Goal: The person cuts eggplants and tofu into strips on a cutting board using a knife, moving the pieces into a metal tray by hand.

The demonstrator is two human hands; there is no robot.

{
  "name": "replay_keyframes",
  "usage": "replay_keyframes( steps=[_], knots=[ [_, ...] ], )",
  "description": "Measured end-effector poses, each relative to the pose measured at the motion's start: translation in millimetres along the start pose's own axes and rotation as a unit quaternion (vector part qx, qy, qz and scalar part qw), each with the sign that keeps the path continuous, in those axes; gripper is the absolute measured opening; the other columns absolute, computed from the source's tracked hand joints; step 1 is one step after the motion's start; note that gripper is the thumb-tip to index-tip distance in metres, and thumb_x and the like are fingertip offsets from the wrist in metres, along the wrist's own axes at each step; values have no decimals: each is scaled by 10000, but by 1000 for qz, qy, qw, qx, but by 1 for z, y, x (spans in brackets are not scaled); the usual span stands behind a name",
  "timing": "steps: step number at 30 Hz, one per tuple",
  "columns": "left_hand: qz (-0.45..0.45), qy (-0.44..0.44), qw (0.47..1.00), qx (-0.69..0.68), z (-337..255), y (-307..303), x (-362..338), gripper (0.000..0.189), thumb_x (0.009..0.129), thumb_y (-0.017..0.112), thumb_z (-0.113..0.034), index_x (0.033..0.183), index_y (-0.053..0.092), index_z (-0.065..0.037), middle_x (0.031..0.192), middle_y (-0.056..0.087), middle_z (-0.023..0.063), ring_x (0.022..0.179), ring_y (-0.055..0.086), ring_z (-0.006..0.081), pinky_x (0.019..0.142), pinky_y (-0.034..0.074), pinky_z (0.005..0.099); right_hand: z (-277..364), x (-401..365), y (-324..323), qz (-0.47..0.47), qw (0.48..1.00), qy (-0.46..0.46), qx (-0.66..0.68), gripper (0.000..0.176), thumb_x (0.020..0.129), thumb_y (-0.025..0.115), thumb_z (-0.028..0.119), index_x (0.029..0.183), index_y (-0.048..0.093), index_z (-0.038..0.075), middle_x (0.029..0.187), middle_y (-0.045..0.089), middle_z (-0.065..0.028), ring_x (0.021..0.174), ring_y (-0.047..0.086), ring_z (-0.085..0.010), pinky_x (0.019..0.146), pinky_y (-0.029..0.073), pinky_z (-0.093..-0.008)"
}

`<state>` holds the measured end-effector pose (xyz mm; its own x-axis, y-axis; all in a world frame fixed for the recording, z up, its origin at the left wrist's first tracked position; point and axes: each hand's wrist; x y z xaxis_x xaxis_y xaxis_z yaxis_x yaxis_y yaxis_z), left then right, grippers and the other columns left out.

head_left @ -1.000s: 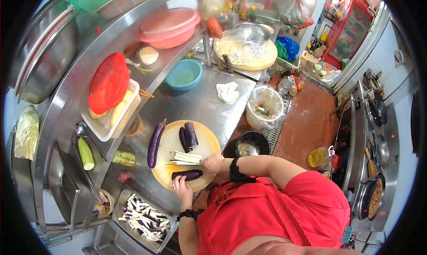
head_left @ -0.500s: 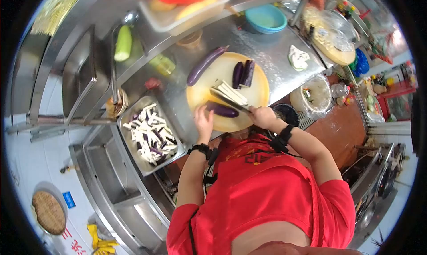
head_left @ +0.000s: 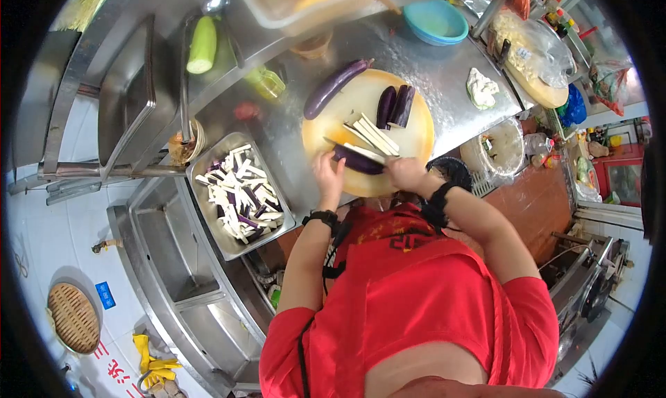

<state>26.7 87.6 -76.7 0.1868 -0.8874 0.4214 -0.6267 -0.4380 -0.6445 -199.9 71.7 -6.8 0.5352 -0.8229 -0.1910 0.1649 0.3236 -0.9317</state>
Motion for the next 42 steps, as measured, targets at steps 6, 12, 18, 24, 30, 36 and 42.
replay_keyframes(
  steps=[6, 12, 18, 24, 30, 36, 42],
  knots=[
    [3, -9, 1000, -24, -7, -7, 4, 319, 718, 713, -142, 970, 552, -28, 1015, 552, 150, 998, 495, 334, 888, 365, 413, 9, 1, -6, -24, 1000, 12, -8, 254, 868, 497, 296, 869, 544, 46, 610, 612, -156, 564, 624, -316, 527, 490, -428],
    [-10, -106, 988, -110, -11, -9, -2, 305, 723, 704, -133, 967, 553, -31, 1008, 553, 150, 1001, 497, 326, 888, 366, 410, 14, -20, -46, 18, 999, 29, 5, 285, 880, 470, 312, 919, 550, 41, 724, 642, -171, 656, 642, -317, 598, 501, -432],
    [-15, -22, 1000, 8, -18, -4, 0, 294, 720, 703, -150, 946, 547, -46, 994, 551, 139, 1009, 487, 319, 893, 360, 409, 25, 8, 0, 29, 998, 53, -19, 279, 871, 481, 313, 897, 555, 45, 735, 646, -159, 665, 646, -306, 584, 503, -420],
    [-10, -26, 1000, 2, -7, -3, -3, 264, 734, 694, -150, 932, 551, -49, 972, 551, 130, 990, 493, 318, 887, 362, 404, 10, -6, -25, -4, 1000, 12, 14, 274, 871, 485, 310, 886, 540, 42, 673, 626, -175, 626, 631, -330, 571, 492, -438],
    [-26, -75, 996, -43, -18, -8, -9, 252, 740, 701, -170, 913, 559, -54, 941, 556, 122, 927, 507, 313, 852, 373, 400, 26, -6, -6, 11, 1000, 15, 17, 263, 858, 499, 302, 893, 540, 44, 682, 635, -158, 626, 637, -317, 582, 504, -427],
    [-24, -62, 998, 4, -20, -2, -3, 264, 716, 719, -185, 875, 547, -64, 929, 558, 107, 955, 497, 308, 864, 349, 419, 11, 5, 6, -58, 998, 8, 22, 262, 833, 529, 294, 815, 538, 33, 625, 609, -175, 560, 617, -329, 522, 490, -431],
    [-45, -42, 998, -33, -15, -7, -7, 205, 753, 677, -132, 883, 542, -48, 928, 552, 117, 941, 507, 316, 860, 370, 402, 17, -9, -26, 2, 999, 19, 42, 275, 849, 504, 300, 881, 537, 29, 701, 629, -184, 639, 629, -338, 575, 492, -443]
  ],
)
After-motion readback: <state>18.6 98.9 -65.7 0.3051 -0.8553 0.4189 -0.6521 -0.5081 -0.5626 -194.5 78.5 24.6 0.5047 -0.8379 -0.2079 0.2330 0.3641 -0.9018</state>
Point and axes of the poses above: each hand's wrist, its own x-axis towards the middle knuckle, its own y-axis out of the palm, z = x × y
